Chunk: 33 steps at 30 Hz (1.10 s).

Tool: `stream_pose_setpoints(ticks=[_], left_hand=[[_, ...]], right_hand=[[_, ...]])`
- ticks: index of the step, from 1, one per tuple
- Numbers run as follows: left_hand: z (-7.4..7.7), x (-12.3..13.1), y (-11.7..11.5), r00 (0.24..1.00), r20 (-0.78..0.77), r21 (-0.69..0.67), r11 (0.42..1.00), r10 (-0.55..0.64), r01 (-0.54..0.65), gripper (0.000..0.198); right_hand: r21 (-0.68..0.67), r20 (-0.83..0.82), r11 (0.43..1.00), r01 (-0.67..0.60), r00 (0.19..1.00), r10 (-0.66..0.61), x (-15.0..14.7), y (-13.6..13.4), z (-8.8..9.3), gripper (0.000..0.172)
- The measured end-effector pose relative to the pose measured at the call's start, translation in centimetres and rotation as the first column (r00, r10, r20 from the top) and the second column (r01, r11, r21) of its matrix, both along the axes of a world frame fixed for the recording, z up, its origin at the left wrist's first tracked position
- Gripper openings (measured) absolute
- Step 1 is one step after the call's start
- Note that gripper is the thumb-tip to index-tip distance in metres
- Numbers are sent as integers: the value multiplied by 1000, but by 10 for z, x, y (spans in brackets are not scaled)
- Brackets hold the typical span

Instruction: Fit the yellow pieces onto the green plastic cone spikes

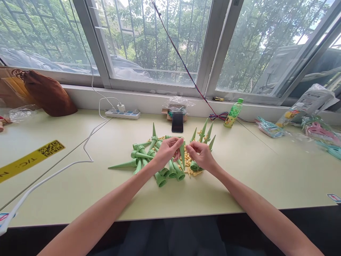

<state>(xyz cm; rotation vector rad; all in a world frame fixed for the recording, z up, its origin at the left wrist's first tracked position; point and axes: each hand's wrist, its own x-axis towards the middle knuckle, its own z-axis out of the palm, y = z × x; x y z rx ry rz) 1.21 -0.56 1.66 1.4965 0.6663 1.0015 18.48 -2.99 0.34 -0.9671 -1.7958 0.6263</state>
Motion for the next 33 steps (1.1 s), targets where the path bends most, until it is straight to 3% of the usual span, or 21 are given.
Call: stream_pose_setpoints(ticks=[7, 21, 33], left_hand=[[-3, 0, 3, 999, 30, -143, 989, -40, 44, 42], [-2, 2, 2, 996, 88, -277, 960, -14, 38, 40], [4, 4, -2, 999, -22, -332, 943, -26, 17, 51]], right_hand=[[46, 54, 999, -7, 999, 5, 1, 1, 0, 35], [157, 124, 987, 42, 990, -61, -2, 0, 0, 39], [222, 116, 974, 48, 990, -75, -4, -1, -1, 30]])
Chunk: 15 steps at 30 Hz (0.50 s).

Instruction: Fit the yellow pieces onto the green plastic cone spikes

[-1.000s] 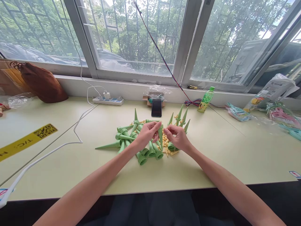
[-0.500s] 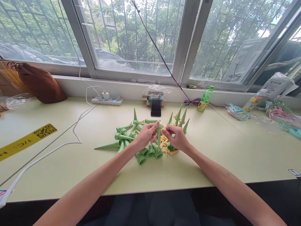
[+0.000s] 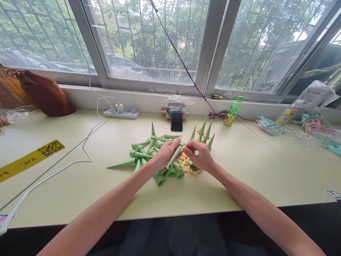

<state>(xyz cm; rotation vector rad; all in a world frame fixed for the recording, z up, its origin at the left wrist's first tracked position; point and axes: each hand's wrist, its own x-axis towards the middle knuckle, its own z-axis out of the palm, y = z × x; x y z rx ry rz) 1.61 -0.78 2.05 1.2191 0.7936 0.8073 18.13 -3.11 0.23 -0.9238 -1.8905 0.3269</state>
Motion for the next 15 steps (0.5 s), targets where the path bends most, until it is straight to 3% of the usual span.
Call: stream_pose_setpoints(ticks=[4, 15], left_hand=[[4, 0, -2, 999, -30, -18, 999, -36, 35, 52], [-6, -5, 5, 992, -75, -63, 994, -98, 93, 54]], right_hand=[[48, 34, 999, 10, 999, -11, 0, 0, -1, 30], [97, 52, 995, 8, 999, -13, -3, 0, 0, 33]])
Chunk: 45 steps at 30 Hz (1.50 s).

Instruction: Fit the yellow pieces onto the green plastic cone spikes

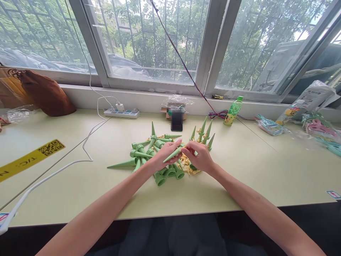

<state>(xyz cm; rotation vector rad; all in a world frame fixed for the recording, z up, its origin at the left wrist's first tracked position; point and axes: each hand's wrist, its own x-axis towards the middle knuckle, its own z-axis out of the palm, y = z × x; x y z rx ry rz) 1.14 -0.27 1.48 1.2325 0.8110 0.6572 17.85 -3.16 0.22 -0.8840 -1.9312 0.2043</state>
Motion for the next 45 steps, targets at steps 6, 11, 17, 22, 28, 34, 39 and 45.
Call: stream_pose_setpoints(ticks=[6, 11, 17, 22, 28, 34, 39, 45], left_hand=[[2, -1, -1, 1000, 9, -4, 1000, -6, 6, 53], [6, 1, -3, 999, 26, -2, 999, 36, -36, 50], [3, 2, 0, 982, 104, 17, 986, 161, -163, 43], [-3, 2, 6, 951, 147, 47, 959, 271, -281, 40], [-12, 1, 13, 891, 125, 221, 863, 437, -454, 38], [-3, 3, 4, 877, 148, 339, 810, 457, -479, 37], [-1, 3, -1, 878, 124, 443, 766, 462, -465, 36], [-4, 4, -1, 885, 108, 497, 747, 452, -442, 36]], right_hand=[[39, -4, 999, -17, 1000, 17, 0, 1, -1, 32], [25, 8, 1000, 1, 1000, -1, 0, 2, -2, 31], [-25, 11, 998, 50, 999, -50, 2, 5, -3, 28], [-53, -35, 992, 113, 993, -115, 5, 8, -3, 26], [-63, -7, 987, 150, 989, -150, 10, 12, -2, 13], [-112, 219, 986, 126, 971, -99, 12, 17, -9, 6], [-181, 338, 974, 138, 939, -70, 13, 19, -14, 10], [-217, 377, 966, 144, 925, -53, 14, 16, -11, 8]])
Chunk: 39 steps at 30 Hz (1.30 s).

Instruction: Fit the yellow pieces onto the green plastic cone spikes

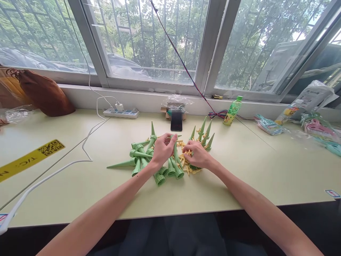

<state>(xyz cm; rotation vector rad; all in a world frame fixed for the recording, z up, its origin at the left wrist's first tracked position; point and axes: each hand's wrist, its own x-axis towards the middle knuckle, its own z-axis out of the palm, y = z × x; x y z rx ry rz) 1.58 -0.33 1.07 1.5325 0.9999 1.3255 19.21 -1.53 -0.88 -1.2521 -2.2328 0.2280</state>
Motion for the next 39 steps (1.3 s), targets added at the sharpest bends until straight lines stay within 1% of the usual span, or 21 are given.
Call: stream_pose_setpoints(ticks=[7, 23, 31, 35, 39], left_hand=[[1, 1, -2, 1000, 8, 7, 1000, 4, -4, 37], [1, 0, -2, 999, -36, 17, 1000, 14, -13, 36], [1, 0, -2, 999, -33, 23, 999, 26, -25, 34], [2, 0, -3, 999, -33, 21, 999, 35, -34, 34], [1, -1, -2, 996, -64, 49, 997, 55, -52, 34]], right_hand=[[-25, -10, 1000, 4, 1000, -5, -1, -1, 0, 5], [-80, -46, 997, 3, 999, -6, -1, 4, -4, 11], [-58, -56, 998, 29, 998, -33, -1, 6, -5, 13], [-6, -108, 999, 35, 994, -36, -1, 4, -5, 13], [57, -197, 997, 53, 980, -41, -1, 3, -2, 14]])
